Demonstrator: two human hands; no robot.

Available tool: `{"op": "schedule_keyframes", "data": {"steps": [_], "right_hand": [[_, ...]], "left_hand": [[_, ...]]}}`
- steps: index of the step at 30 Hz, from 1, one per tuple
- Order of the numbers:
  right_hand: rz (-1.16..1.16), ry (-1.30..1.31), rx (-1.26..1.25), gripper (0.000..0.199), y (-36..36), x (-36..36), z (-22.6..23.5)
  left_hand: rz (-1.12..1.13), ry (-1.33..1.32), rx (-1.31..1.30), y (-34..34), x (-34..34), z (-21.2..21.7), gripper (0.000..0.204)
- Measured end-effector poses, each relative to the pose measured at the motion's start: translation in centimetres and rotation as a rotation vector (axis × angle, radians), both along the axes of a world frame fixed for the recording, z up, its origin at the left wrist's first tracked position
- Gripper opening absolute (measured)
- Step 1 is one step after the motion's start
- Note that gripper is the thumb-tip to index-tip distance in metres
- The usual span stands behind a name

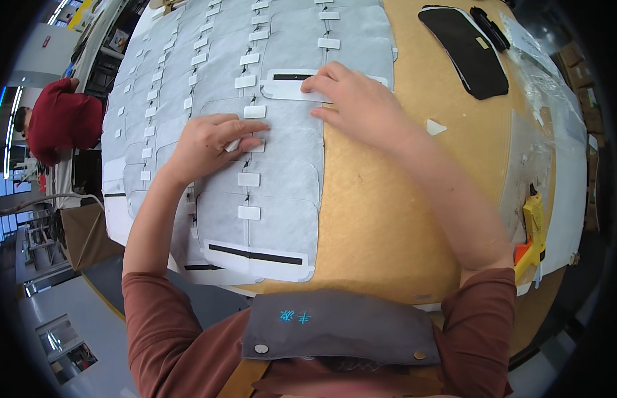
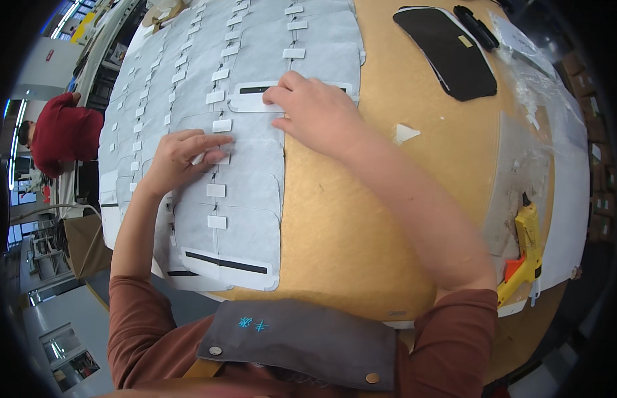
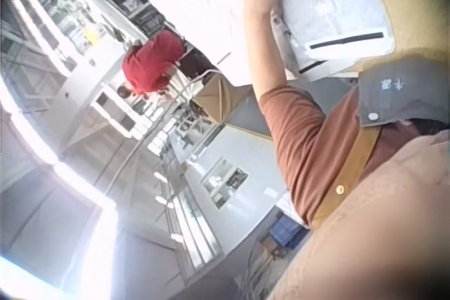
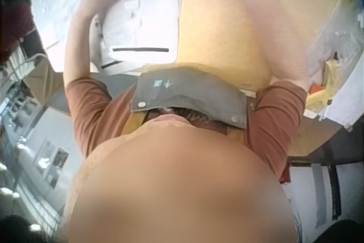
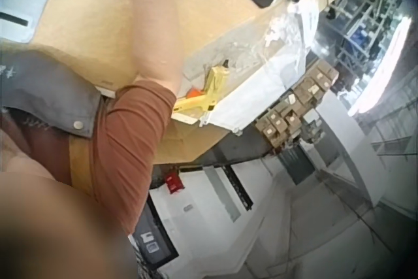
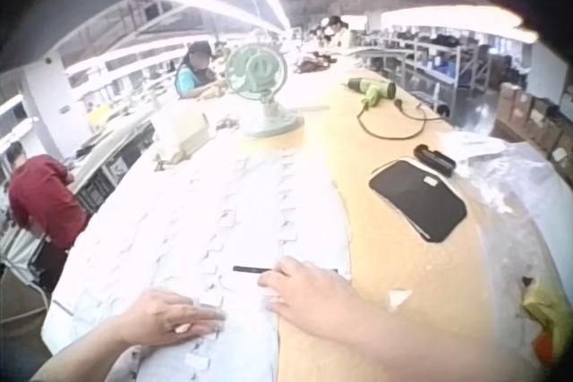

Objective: Apply adhesive to leather pocket components and attach velcro tabs.

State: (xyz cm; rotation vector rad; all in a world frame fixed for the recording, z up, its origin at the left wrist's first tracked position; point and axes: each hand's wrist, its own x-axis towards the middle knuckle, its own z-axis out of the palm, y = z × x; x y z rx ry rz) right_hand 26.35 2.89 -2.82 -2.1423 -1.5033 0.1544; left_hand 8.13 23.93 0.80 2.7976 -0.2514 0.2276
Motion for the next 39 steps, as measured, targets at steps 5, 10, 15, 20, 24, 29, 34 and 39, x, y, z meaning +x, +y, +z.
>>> {"op": "schedule_keyframes", "data": {"steps": [5, 10, 15, 20, 24, 29, 34, 39], "right_hand": [[0.000, -0.016, 0.031, 0.031, -0.1, 0.0, -0.5], [0.011, -0.041, 0.038, 0.032, 0.0, -0.1, -0.6], [0.009, -0.045, 0.040, 0.032, 0.0, -0.1, -0.6], [0.009, -0.044, 0.041, 0.032, 0.1, -0.1, -0.8], [0.011, -0.047, 0.044, 0.032, 0.0, 0.0, -0.8], [0.013, -0.027, 0.039, 0.031, -0.2, 0.1, -0.7], [0.021, -0.018, 0.081, 0.028, 0.2, 0.1, -1.3], [-0.014, -0.064, 0.218, 0.020, -1.2, 1.7, 0.7]], "left_hand": [[0.007, 0.079, -0.031, -0.7, -1.0, -0.1, 0.023], [0.013, 0.089, -0.063, -0.1, -1.4, -0.6, 0.027], [0.007, 0.078, -0.083, 0.1, -1.5, -1.0, 0.028], [-0.038, -0.009, -0.016, 0.3, -1.7, -1.1, 0.028], [-0.069, -0.097, 0.034, 0.1, -1.7, -1.1, 0.019], [-0.111, -0.165, 0.095, 0.0, -1.7, -1.5, 0.023], [-0.050, -0.149, 0.048, -0.7, -2.1, -0.9, 0.019], [0.184, -0.089, -0.370, -2.7, -3.9, -0.1, 0.013]]}}
